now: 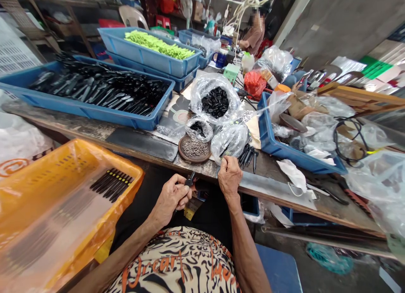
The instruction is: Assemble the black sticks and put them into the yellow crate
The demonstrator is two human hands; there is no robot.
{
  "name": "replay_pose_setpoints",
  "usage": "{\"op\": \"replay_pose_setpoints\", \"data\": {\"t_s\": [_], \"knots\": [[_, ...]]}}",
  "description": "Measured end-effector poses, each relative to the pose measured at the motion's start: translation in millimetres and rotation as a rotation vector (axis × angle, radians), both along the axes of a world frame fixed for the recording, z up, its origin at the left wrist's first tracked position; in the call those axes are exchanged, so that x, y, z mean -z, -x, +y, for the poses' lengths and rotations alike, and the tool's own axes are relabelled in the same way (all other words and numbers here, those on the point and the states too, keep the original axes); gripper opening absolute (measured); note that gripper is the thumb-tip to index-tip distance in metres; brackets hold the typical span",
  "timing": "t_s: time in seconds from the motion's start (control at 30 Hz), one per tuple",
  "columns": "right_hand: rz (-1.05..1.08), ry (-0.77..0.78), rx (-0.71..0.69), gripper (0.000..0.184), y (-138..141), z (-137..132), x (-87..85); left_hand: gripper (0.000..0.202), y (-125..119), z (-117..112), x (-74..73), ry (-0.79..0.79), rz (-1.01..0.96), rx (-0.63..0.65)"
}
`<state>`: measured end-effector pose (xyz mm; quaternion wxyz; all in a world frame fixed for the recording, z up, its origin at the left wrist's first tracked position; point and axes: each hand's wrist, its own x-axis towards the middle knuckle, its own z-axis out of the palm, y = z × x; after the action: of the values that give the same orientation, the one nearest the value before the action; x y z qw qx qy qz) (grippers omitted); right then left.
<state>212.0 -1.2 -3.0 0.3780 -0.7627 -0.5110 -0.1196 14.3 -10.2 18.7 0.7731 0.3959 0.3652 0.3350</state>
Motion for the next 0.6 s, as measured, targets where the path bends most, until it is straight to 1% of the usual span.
{"op": "replay_pose_setpoints", "data": {"t_s": [0.13, 0.37, 0.6], "knots": [[0.042, -0.008, -0.009, 0.027, 0.1, -0.2, -1.5, 0.026, -0.1, 0.0, -0.4, 0.019, -0.013, -0.003], [0.209, -0.031, -0.012, 0.028, 0.7, -0.9, -7.2, 0.025, -0.4, 0.1, 2.1, 0.028, -0.027, 0.001], [0.272, -0.023, -0.012, 0.028, 0.6, -2.0, -9.5, 0.025, 0.1, 0.9, 2.5, 0.037, -0.025, -0.002]]}}
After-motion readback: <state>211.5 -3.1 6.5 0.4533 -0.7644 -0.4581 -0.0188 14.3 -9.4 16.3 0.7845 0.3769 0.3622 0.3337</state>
